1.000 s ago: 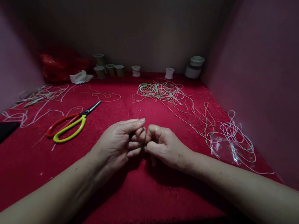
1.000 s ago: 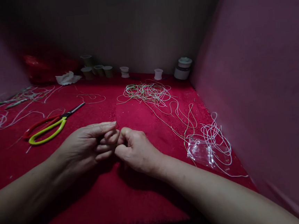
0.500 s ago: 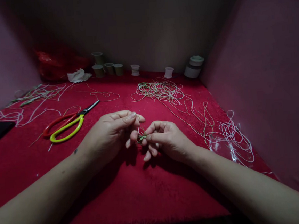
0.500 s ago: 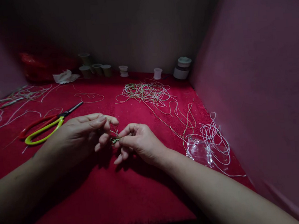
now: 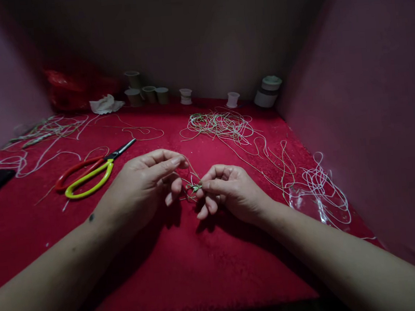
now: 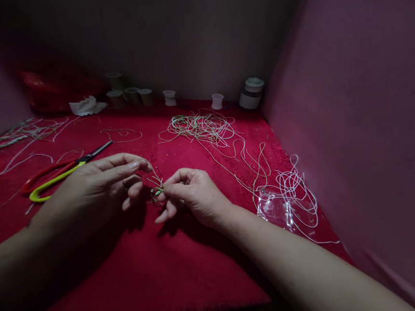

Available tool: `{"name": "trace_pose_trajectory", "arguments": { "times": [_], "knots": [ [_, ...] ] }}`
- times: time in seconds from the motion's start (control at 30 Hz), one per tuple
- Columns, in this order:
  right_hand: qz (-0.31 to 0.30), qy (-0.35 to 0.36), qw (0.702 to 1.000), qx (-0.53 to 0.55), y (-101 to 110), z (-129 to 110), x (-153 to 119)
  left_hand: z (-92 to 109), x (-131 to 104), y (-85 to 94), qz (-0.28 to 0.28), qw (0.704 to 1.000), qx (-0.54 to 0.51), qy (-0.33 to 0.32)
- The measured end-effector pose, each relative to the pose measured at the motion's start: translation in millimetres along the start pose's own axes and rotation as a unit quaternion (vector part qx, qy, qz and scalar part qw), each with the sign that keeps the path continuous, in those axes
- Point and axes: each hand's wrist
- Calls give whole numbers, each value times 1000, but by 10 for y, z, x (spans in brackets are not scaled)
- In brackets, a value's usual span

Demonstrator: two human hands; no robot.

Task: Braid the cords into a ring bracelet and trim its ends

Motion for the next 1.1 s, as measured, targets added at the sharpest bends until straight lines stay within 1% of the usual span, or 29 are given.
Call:
{"name": "trace_pose_trajectory", "arguments": {
  "times": [0.1,0.17,0.23,0.3,0.37,0.43,0.5,0.6,0.7,0.87,1.0,1.1],
  "knots": [
    [8,2,1000,4,-7,-6,5,-4,-3,-1,66,996,31,-46],
    [13,5,1000,3,-11,-9,8,6,-33,-5,73,992,72,-69],
    [18,10,1000,-1,-14,-11,9,17,-71,-11,55,989,115,-81],
    [21,14,1000,-9,-14,-12,8,16,-96,-18,13,987,137,-83],
    [20,14,1000,-16,-13,-12,5,-6,-99,-25,-37,988,136,-70],
    [19,15,999,-21,-10,-10,2,-46,-85,-31,-67,990,117,-48],
    [20,21,999,-23,-6,-7,3,-86,-66,-36,-64,992,99,-37],
    [25,27,999,-28,0,-3,10,-111,-54,-44,-62,990,114,-54],
    [33,28,998,-34,-1,-5,15,-89,-71,-56,-66,985,144,-72],
    [38,31,997,-53,-15,-15,8,-37,-117,-83,-54,981,164,-88],
    [35,28,997,-61,-19,-17,0,-32,-122,-90,-37,976,188,-105],
    [42,24,996,-69,-25,-24,-7,-40,-101,-86,-46,973,194,-119]
  ]
}}
Point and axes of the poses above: each hand's wrist, its own x-axis towards the middle knuckle, its own y-axis out of the back of the hand, z = x × y, and after that the axes turned 13 degrees about z, right-handed
